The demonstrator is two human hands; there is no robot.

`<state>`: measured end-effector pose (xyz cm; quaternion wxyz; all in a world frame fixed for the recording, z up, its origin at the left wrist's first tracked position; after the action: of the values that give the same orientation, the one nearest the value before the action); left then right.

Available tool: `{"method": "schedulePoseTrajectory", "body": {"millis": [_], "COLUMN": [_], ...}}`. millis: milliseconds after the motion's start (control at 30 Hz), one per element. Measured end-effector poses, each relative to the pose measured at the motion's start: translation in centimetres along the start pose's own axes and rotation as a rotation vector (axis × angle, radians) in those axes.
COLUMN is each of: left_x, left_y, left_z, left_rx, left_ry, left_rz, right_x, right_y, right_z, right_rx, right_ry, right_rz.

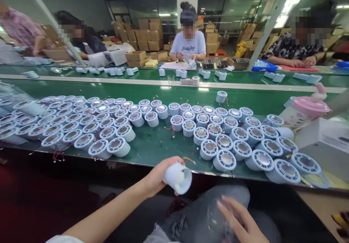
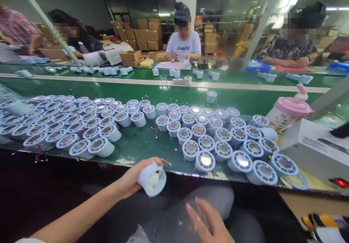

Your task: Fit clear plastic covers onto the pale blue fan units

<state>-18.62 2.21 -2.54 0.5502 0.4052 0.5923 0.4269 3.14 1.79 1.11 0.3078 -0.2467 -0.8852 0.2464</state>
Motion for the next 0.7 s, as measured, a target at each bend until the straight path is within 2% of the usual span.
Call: {"method": "schedulePoseTrajectory", "body": {"millis": [67, 133, 167, 233, 333, 433, 567, 700], "left_x": [0.2, 0.4, 0.5, 0.9, 1.1, 1.3, 2.1, 2.4], "left_y": [-1.3, -1.3, -0.6, 1.6, 4.4, 5.3, 4.9, 4.2], "left_z": [4.3, 7.6, 8.7, 10.4, 11.7, 12.6, 12.9, 13.5], "left_rx": [-0.003, 0.076, 0.16, 0.394, 0.695, 0.729, 0.557, 0.534], "left_ry": [-0.212, -0.401, -0.469, -0.54, -0.495, -0.453, -0.415, -0.47], "left_rz": [-0.117, -0.153, -0.102, 0.095, 0.342, 0.422, 0.496, 0.63], "right_x": [0.2, 1.1, 1.5, 1.9, 0.9, -0.5, -1.3, -2.2], "right_y": [-0.9, -1.1, -0.7, 0.7, 2.8, 3.9, 4.3, 5.6], "right_z": [0.0, -0.6, -0.9, -1.4, -1.5, -1.8, -3.0, -4.1], "right_rx": [-0.127, -0.267, -0.315, -0.331, -0.131, 0.143, 0.331, 0.45], "right_ry": [0.033, 0.068, 0.063, -0.001, -0.135, -0.161, -0.045, 0.129], "right_rz": [-0.011, 0.028, 0.081, 0.212, 0.397, 0.534, 0.609, 0.72]}}
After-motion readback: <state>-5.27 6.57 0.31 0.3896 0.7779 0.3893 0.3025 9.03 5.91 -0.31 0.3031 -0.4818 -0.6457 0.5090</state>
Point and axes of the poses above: each hand's wrist, its own x-axis towards the middle knuckle, its own z-axis out of the palm, y = z × x, the point moved 10 cm from there along x, towards the middle knuckle, and after that the axes turned 3 degrees about x, right-handed, at the moved point
